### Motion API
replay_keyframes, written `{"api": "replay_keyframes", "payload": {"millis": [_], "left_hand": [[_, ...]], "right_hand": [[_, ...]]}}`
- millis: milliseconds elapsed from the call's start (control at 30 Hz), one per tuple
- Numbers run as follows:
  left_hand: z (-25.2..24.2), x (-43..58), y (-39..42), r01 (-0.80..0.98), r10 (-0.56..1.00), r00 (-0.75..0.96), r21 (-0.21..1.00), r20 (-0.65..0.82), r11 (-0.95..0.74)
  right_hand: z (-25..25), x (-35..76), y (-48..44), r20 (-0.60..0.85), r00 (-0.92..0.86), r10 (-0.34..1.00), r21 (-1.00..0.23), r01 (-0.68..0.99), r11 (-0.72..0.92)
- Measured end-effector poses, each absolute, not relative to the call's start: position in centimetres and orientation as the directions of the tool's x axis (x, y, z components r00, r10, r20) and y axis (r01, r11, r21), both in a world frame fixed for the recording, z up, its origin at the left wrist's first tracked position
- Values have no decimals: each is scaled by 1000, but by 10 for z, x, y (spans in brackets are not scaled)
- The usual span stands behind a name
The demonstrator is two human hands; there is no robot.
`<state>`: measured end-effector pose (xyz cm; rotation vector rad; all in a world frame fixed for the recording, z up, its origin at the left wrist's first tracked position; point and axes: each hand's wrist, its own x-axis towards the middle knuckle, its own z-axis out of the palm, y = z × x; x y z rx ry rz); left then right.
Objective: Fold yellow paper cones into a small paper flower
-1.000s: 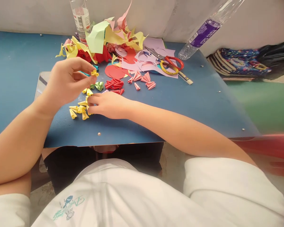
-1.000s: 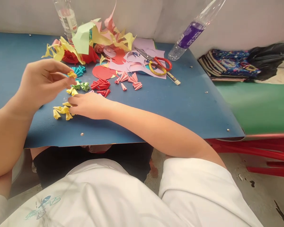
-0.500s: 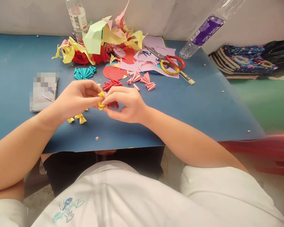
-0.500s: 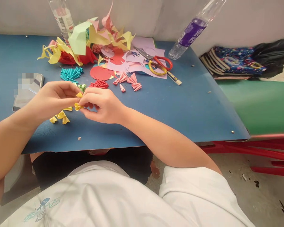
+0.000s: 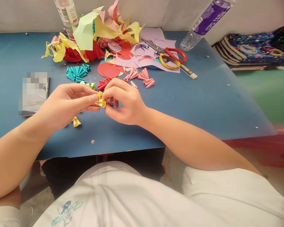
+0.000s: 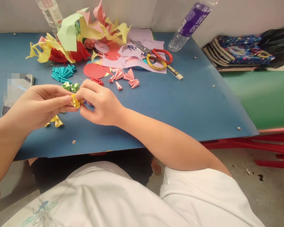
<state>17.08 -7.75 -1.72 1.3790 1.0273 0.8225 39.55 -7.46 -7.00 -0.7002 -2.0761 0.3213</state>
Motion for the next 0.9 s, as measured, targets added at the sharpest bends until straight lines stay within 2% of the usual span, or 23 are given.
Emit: {"api": "replay_keyframes", "payload": {"millis": [133, 267, 467, 667, 900], "left_hand": [[-17, 172, -77, 126, 910, 383, 985, -158, 118], [-17, 173, -76, 118, 917, 365, 985, -162, 127], [-17, 174, -77, 156, 925, 356, 984, -132, 81], [-21, 172, -78, 213, 909, 393, 975, -136, 54], [-21, 176, -82, 211, 901, 401, 974, -163, 82]], "right_hand": [[-70, 395, -75, 665, -439, 604, -508, 327, 797], [-69, 395, -76, 678, -412, 609, -533, 295, 793], [-69, 396, -77, 679, -459, 573, -491, 296, 819], [-72, 394, -77, 767, -410, 493, -424, 251, 870], [-75, 394, -77, 736, -417, 533, -429, 322, 844]]}}
